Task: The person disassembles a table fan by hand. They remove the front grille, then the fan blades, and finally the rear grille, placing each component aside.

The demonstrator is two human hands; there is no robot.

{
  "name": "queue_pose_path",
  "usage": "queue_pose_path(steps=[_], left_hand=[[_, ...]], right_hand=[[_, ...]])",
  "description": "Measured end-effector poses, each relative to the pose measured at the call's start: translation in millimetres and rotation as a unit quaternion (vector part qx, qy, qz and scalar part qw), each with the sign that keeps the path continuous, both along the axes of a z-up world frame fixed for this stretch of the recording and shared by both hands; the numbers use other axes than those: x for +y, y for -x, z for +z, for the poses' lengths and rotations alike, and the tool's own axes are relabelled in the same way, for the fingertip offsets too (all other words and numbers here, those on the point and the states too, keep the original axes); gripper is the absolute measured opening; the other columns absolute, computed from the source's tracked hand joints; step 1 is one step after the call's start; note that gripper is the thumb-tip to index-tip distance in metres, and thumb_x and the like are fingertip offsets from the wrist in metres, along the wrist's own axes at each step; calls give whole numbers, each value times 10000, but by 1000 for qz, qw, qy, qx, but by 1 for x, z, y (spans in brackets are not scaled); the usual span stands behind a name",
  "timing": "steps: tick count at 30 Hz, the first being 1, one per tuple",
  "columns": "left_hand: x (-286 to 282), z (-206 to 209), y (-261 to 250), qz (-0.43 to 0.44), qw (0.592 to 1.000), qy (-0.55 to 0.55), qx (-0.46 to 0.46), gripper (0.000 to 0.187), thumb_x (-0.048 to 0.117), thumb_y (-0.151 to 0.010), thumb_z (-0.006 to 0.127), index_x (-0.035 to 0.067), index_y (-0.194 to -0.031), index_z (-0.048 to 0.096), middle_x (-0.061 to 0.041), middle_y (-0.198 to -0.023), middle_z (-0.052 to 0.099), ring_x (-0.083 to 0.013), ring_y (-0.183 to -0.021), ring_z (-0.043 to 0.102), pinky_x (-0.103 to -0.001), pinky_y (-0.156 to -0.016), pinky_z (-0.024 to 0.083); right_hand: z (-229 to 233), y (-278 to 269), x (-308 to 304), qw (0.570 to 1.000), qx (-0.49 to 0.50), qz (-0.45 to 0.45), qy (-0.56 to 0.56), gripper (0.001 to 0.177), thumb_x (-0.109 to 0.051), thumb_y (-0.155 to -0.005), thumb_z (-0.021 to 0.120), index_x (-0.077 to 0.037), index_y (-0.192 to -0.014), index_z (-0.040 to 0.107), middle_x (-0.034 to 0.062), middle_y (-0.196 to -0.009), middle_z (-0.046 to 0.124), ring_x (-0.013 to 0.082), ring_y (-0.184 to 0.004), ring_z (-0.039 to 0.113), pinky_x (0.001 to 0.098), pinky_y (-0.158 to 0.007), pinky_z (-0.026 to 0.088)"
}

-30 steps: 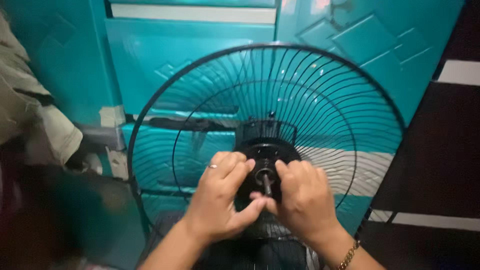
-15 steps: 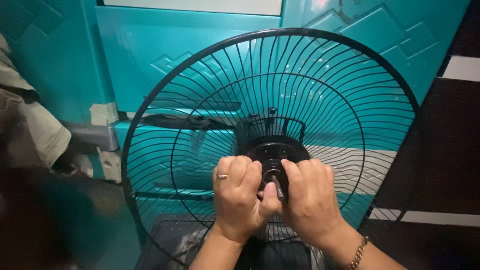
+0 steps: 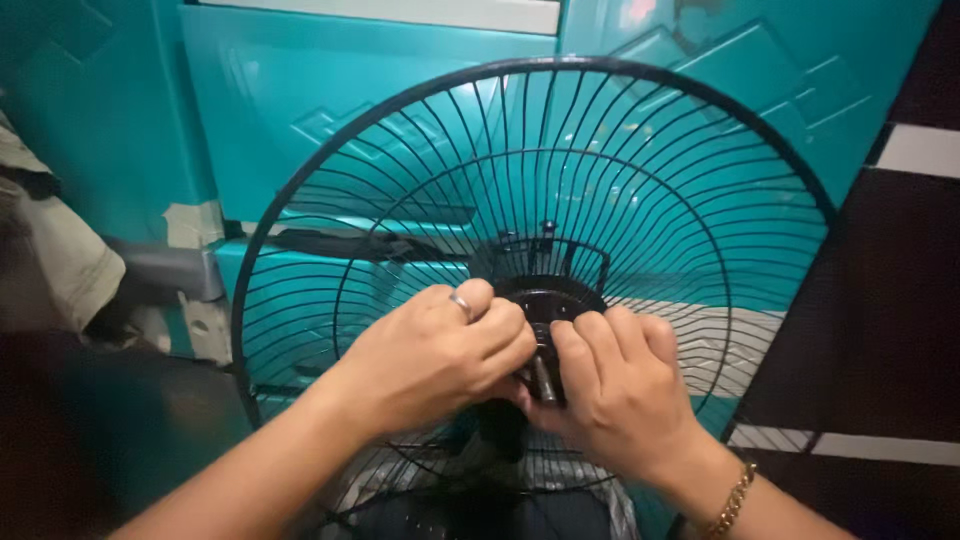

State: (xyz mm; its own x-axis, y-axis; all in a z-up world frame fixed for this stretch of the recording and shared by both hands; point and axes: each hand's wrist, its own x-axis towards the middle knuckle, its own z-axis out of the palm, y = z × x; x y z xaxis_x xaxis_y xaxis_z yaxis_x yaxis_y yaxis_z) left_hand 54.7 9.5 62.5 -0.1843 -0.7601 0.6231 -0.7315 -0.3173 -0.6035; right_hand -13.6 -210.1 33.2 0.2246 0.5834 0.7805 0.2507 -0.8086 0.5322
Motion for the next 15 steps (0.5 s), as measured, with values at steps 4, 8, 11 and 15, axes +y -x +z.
queue_pose_path(steps=[4, 8, 11, 15], left_hand=[[-8, -16, 6, -10, 996, 81, 27, 286, 356, -855, 718, 119, -980, 616, -23, -914, 533, -221, -876, 549, -356, -672, 455], [-25, -40, 18, 14, 979, 182, 87, 210, 289, -854, 703, 138, -960, 604, -20, -917, 533, -220, -896, 555, -365, -709, 458], [-27, -47, 22, 27, 976, 183, 117, 175, 274, -848, 699, 157, -924, 592, -17, -916, 534, -215, -900, 556, -358, -715, 451], [-13, -14, 21, 40, 995, 93, -13, 423, 458, -748, 679, 115, -987, 612, -27, -916, 532, -205, -864, 540, -350, -629, 384]], right_hand=[[0, -4, -4, 999, 19, 27, 8, 636, -372, -679, 833, 44, -1104, 606, 126, -951, 583, 331, -862, 553, 478, -756, 420], [6, -4, -5, 999, 36, 33, 25, 655, -354, -632, 829, 39, -1108, 610, 128, -952, 583, 336, -862, 541, 473, -749, 419], [6, 0, -4, 998, 36, 11, 41, 596, -389, -673, 821, -8, -1078, 606, 111, -964, 586, 321, -885, 547, 466, -767, 419], [19, 19, -6, 998, -6, -45, 38, 683, -581, -730, 765, -47, -1129, 619, 66, -959, 562, 264, -890, 540, 495, -810, 396]])
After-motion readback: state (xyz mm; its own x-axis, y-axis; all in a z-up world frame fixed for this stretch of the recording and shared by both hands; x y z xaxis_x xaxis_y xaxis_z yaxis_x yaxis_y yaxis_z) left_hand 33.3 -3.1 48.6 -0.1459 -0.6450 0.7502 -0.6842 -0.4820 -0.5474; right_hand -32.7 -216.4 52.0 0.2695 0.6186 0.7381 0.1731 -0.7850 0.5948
